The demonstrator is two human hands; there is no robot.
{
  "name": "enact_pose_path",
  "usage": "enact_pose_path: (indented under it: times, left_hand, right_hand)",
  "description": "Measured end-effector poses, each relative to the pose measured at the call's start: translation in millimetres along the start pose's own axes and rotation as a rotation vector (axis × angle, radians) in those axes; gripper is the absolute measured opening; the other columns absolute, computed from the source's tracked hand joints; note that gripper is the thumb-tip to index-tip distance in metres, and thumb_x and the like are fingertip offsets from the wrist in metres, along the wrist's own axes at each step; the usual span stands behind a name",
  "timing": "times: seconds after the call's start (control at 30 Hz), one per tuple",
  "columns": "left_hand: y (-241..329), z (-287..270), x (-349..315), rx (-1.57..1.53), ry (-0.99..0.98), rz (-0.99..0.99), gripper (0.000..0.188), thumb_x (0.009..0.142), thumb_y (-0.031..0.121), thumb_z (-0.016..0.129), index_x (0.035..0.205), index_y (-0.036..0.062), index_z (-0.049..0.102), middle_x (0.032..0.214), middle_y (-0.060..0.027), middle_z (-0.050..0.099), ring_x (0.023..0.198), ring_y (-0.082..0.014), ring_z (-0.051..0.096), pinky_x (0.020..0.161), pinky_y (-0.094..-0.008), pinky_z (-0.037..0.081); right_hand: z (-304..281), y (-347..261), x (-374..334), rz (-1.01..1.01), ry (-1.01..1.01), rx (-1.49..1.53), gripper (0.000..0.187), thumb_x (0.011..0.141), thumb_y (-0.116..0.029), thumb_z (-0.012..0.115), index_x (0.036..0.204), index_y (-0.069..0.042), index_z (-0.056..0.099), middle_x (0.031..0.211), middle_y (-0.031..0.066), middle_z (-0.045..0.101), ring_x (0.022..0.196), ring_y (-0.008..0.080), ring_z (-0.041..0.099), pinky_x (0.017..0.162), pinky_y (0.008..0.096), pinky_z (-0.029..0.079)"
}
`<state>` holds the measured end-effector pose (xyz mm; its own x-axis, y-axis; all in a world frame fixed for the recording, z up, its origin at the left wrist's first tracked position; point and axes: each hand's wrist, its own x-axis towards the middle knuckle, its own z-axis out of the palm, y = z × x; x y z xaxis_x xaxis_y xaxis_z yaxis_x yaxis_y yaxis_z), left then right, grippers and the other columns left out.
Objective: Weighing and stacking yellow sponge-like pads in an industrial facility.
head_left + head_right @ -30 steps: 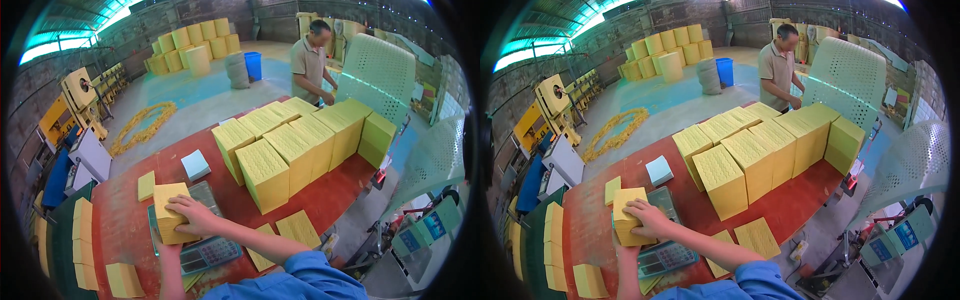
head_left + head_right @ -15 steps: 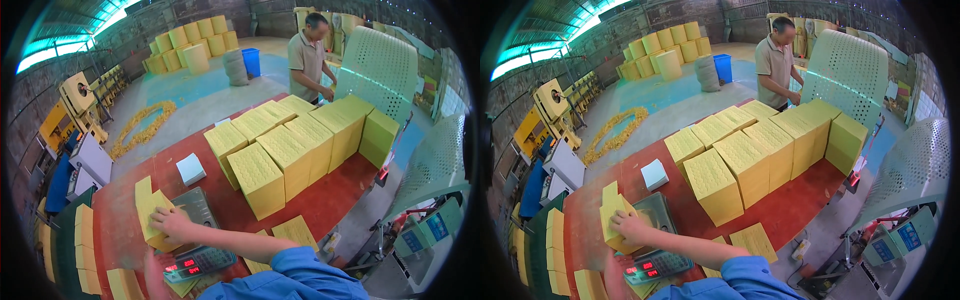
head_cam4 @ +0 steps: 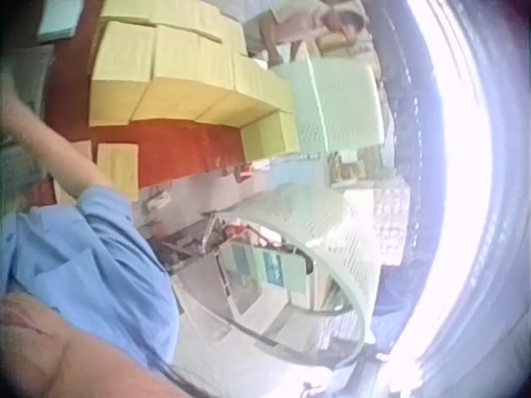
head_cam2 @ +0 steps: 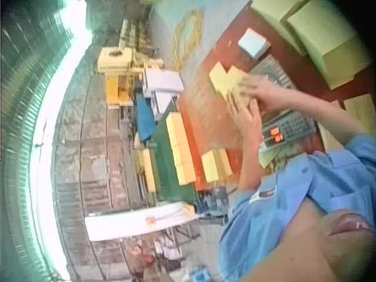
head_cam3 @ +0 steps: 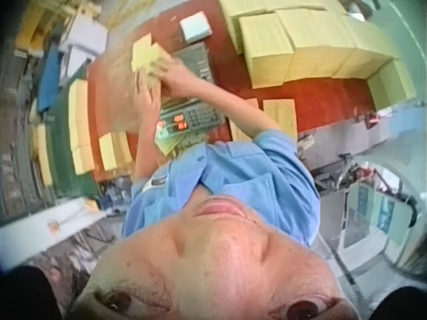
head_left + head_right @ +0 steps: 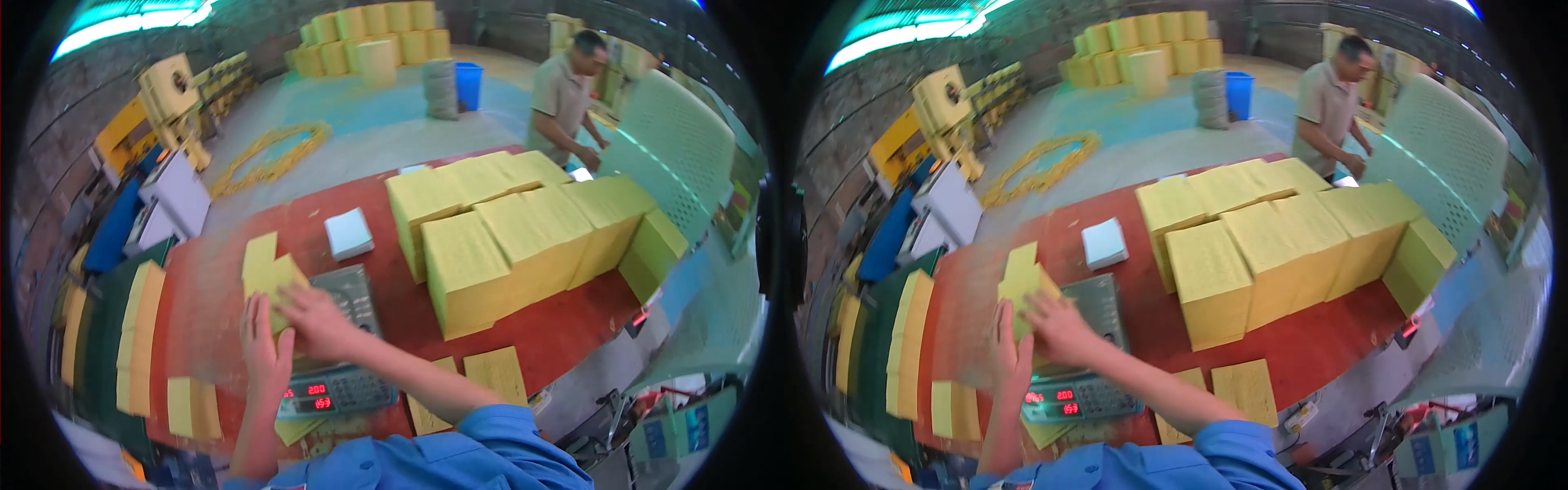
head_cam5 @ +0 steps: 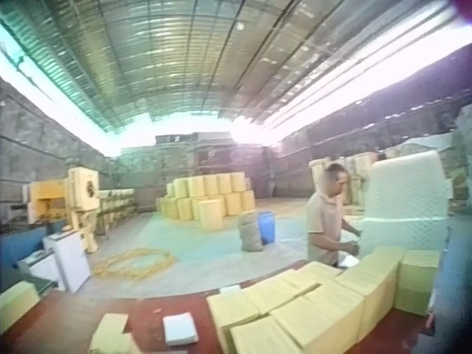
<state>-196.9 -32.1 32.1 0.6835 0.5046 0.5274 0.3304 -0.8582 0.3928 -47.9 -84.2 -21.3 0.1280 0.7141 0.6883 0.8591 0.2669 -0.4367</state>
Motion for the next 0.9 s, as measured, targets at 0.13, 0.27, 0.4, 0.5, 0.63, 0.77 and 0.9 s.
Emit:
enact_pose_path:
  times: [0.13, 0.27, 0.4, 0.5, 0.63, 0.77, 0.9]
  left_hand:
    - [-37, -24, -43, 0.113, 0.07, 0.062, 0.068, 0.085, 0.02, 0.066, 0.144, 0.0017, 0.038, 0.152, -0.022, 0.032, 0.139, -0.042, 0.031, 0.113, -0.0511, 0.026]
    - [-95, -64, -110, 0.351, 0.133, -0.269, 0.076, 0.08, 0.024, 0.073, 0.144, 0.0028, 0.038, 0.152, -0.023, 0.03, 0.14, -0.0424, 0.029, 0.112, -0.053, 0.026]
    - [-143, -103, -182, 0.664, 0.074, -0.537, 0.09, 0.073, 0.031, 0.08, 0.147, 0.0064, 0.034, 0.154, -0.0222, 0.025, 0.141, -0.0425, 0.025, 0.111, -0.0589, 0.024]
    - [-176, -123, -213, 0.754, 0.068, -0.626, 0.099, 0.068, 0.036, 0.083, 0.149, 0.0096, 0.032, 0.155, -0.0217, 0.021, 0.142, -0.0424, 0.023, 0.111, -0.0628, 0.021]
    - [-220, -130, -226, 0.758, 0.016, -0.702, 0.1, 0.067, 0.039, 0.082, 0.149, 0.0114, 0.033, 0.155, -0.0219, 0.023, 0.142, -0.0416, 0.024, 0.112, -0.0623, 0.021]
    - [-259, -127, -240, 0.697, -0.062, -0.722, 0.096, 0.067, 0.038, 0.082, 0.147, 0.0116, 0.036, 0.152, -0.0234, 0.029, 0.142, -0.0423, 0.025, 0.113, -0.0607, 0.021]
    - [-283, -154, -258, 0.6, -0.179, -0.538, 0.09, 0.066, 0.031, 0.081, 0.145, 0.0115, 0.041, 0.151, -0.023, 0.033, 0.141, -0.043, 0.027, 0.113, -0.0555, 0.025]
  right_hand:
    - [-51, -26, -36, 0.126, 0.136, 0.096, 0.047, 0.079, -0.014, 0.071, 0.123, -0.005, 0.058, 0.133, 0.019, 0.053, 0.129, 0.0387, 0.046, 0.106, 0.0472, 0.038]
    - [-56, -70, -65, 0.271, 0.114, 0.385, 0.03, 0.075, 0.004, 0.063, 0.105, 0.0, 0.066, 0.108, 0.0169, 0.067, 0.103, 0.0314, 0.064, 0.092, 0.0387, 0.05]
    - [-7, -112, -76, 0.413, -0.076, 0.692, 0.025, 0.079, 0.005, 0.061, 0.102, 0.001, 0.067, 0.102, 0.0159, 0.069, 0.094, 0.029, 0.067, 0.083, 0.0362, 0.052]
    - [40, -140, -68, 0.357, -0.18, 0.713, 0.022, 0.081, 0.003, 0.061, 0.102, 0.001, 0.067, 0.1, 0.0155, 0.069, 0.089, 0.0267, 0.067, 0.079, 0.0337, 0.052]
    - [104, -170, -33, 0.213, -0.328, 0.761, 0.025, 0.084, -0.002, 0.063, 0.109, 0.0, 0.065, 0.1, 0.0161, 0.068, 0.089, 0.0273, 0.067, 0.079, 0.0335, 0.052]
    - [194, -190, 25, 0.037, -0.298, 0.649, 0.037, 0.085, -0.007, 0.064, 0.121, -0.003, 0.06, 0.112, 0.0157, 0.066, 0.102, 0.0301, 0.066, 0.087, 0.0374, 0.053]
    - [295, -208, 82, -0.072, -0.236, 0.492, 0.048, 0.079, -0.019, 0.068, 0.124, -0.005, 0.057, 0.119, 0.018, 0.062, 0.115, 0.0365, 0.057, 0.094, 0.0439, 0.049]
